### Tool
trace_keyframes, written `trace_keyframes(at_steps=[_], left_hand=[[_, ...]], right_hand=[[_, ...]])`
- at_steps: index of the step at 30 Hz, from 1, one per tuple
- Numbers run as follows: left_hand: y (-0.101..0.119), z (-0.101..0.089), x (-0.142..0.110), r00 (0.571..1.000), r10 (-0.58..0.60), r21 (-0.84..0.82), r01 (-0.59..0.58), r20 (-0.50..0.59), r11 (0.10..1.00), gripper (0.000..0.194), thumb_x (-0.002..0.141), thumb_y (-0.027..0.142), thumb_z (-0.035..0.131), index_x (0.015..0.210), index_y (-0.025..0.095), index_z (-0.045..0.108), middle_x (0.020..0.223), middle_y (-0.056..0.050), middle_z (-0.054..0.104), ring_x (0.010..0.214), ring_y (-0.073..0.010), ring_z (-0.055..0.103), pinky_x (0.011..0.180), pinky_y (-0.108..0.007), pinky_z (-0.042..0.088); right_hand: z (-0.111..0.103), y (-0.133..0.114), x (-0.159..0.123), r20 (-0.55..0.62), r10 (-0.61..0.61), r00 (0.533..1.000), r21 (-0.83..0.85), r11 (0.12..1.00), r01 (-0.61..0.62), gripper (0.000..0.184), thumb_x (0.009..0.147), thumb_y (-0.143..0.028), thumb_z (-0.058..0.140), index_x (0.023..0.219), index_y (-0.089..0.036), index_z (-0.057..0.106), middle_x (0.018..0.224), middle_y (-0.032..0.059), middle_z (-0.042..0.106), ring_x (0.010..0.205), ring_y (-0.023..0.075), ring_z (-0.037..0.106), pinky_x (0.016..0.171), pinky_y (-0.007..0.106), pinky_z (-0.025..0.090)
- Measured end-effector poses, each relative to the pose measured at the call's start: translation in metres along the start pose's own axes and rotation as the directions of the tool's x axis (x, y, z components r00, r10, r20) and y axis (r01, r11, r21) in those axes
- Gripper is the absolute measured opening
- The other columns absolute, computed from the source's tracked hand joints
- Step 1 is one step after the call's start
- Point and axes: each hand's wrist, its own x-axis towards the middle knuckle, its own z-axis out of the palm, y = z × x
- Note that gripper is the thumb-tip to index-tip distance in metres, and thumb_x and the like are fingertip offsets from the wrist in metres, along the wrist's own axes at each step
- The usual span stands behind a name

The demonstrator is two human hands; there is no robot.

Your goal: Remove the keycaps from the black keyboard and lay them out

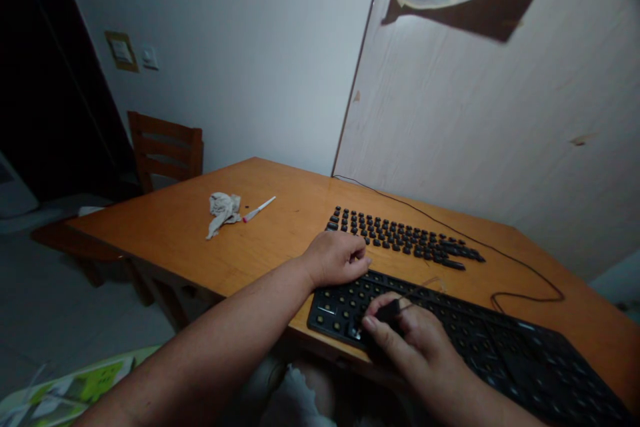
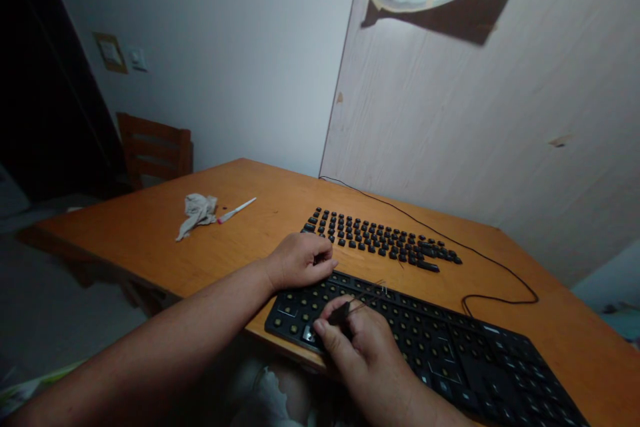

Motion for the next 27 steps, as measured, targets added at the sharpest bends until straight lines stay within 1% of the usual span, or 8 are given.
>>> trace_keyframes(at_steps=[4,8,12,18,23,27], left_hand=[[0.001,-0.001,0.0,1.0,0.001,0.004,-0.001,0.001,1.0,0.022,0.085,0.039,0.053,0.074,0.021,0.059,0.072,0.0,0.065,0.068,-0.015,0.058,0.06,-0.025,0.035],[0.002,-0.003,0.001,1.0,0.007,-0.006,-0.007,0.014,1.0,0.022,0.084,0.038,0.053,0.074,0.02,0.059,0.072,0.0,0.065,0.067,-0.0142,0.057,0.06,-0.024,0.036],[0.002,-0.003,0.001,1.0,0.005,-0.01,-0.005,0.016,1.0,0.021,0.083,0.038,0.054,0.073,0.02,0.059,0.072,0.0,0.065,0.066,-0.0139,0.057,0.059,-0.024,0.036],[0.0,-0.001,0.001,1.0,0.014,-0.009,-0.014,-0.001,1.0,0.022,0.084,0.039,0.054,0.074,0.02,0.059,0.073,-0.001,0.066,0.066,-0.0142,0.057,0.06,-0.025,0.036],[0.001,-0.001,0.001,1.0,0.001,-0.006,0.0,0.008,1.0,0.022,0.083,0.04,0.054,0.074,0.021,0.059,0.072,-0.001,0.065,0.067,-0.0146,0.058,0.059,-0.025,0.036],[0.001,-0.001,0.001,1.0,0.002,-0.004,-0.002,0.01,1.0,0.021,0.083,0.039,0.054,0.074,0.021,0.059,0.072,-0.001,0.065,0.067,-0.0148,0.058,0.06,-0.025,0.036]], right_hand=[[-0.002,0.0,0.0,0.003,-0.002,1.0,0.012,1.0,0.002,0.019,0.092,-0.037,0.053,0.086,-0.021,0.06,0.079,0.0012,0.062,0.074,0.0166,0.059,0.07,0.029,0.045],[-0.001,0.0,-0.003,-0.002,0.008,1.0,0.015,1.0,-0.008,0.018,0.092,-0.036,0.053,0.088,-0.02,0.061,0.079,0.0011,0.061,0.075,0.0164,0.059,0.07,0.028,0.044],[0.0,0.001,-0.005,0.016,-0.017,1.0,0.014,1.0,0.017,0.018,0.093,-0.035,0.052,0.088,-0.02,0.061,0.083,0.0016,0.062,0.077,0.0158,0.059,0.074,0.028,0.044],[-0.004,-0.001,0.001,0.028,0.037,0.999,0.027,0.999,-0.038,0.019,0.092,-0.038,0.054,0.089,-0.02,0.06,0.081,0.0008,0.06,0.077,0.016,0.057,0.074,0.028,0.044],[-0.007,-0.003,0.008,0.094,0.087,0.992,0.115,0.989,-0.097,0.022,0.092,-0.04,0.053,0.089,-0.019,0.06,0.081,0.0009,0.058,0.076,0.0159,0.054,0.07,0.027,0.043],[-0.008,-0.004,0.009,0.105,0.108,0.989,0.166,0.978,-0.124,0.022,0.093,-0.038,0.052,0.087,-0.018,0.058,0.076,-0.0012,0.053,0.071,0.0142,0.049,0.066,0.026,0.041]])
